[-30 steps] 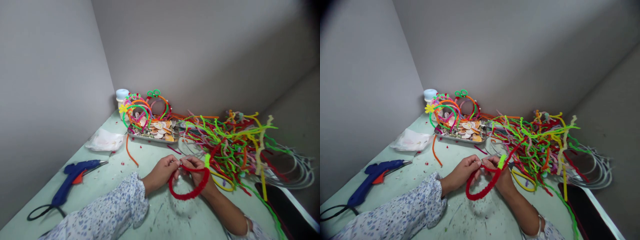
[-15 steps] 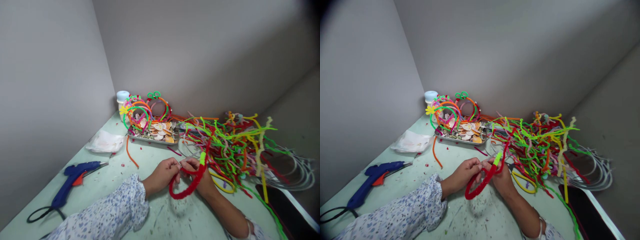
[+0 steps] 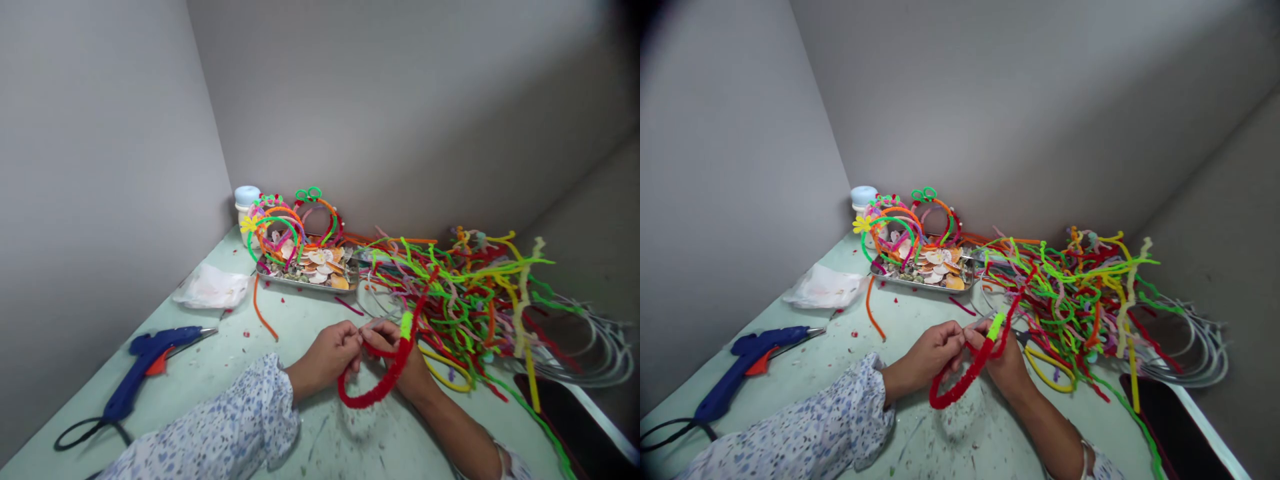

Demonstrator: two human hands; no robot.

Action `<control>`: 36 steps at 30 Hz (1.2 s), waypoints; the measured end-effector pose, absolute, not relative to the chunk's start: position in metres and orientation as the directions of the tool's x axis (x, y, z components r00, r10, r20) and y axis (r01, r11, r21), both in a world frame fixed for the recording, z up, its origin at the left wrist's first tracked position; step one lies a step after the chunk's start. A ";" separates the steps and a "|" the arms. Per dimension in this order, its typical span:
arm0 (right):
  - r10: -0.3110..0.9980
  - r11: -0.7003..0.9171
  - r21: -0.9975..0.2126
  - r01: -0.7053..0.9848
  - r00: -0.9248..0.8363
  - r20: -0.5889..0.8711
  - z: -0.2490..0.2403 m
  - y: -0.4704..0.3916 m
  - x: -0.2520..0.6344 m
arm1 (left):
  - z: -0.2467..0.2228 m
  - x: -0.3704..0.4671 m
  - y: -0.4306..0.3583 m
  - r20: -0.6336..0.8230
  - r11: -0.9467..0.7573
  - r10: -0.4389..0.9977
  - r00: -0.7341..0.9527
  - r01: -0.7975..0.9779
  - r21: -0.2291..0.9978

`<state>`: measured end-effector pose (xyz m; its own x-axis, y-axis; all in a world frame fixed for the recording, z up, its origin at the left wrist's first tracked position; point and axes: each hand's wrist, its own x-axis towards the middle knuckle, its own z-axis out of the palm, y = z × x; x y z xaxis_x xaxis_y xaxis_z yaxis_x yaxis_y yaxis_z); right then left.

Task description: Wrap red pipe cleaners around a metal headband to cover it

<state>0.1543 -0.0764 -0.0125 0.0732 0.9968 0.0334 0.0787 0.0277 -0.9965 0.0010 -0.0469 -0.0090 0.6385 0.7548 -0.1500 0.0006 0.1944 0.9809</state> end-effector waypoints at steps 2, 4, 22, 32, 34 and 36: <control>0.996 0.023 -0.996 0.084 0.082 0.030 -0.012 -0.077 0.153 | -0.007 0.001 -0.047 -0.147 0.195 0.755 0.639 -0.006 0.981; 0.995 0.019 -0.997 0.071 0.099 0.026 -0.011 -0.077 0.152 | -0.004 0.000 -0.046 -0.147 0.203 0.750 0.645 -0.012 0.979; 0.978 0.011 -0.994 -0.112 0.207 -0.012 -0.022 -0.070 0.154 | -0.010 -0.001 -0.042 -0.134 0.257 0.784 0.606 -0.120 0.959; 0.997 0.043 -0.992 0.115 0.059 0.050 -0.009 -0.074 0.149 | -0.012 0.000 -0.041 -0.126 0.264 0.832 0.540 -0.186 0.947; 0.995 0.043 -0.988 0.152 0.081 0.055 -0.005 -0.075 0.148 | -0.012 0.000 -0.042 -0.109 0.248 0.830 0.547 -0.187 0.951; 0.990 0.009 -0.984 0.181 0.137 0.035 -0.002 -0.074 0.147 | -0.013 0.000 -0.042 -0.099 0.238 0.823 0.559 -0.181 0.954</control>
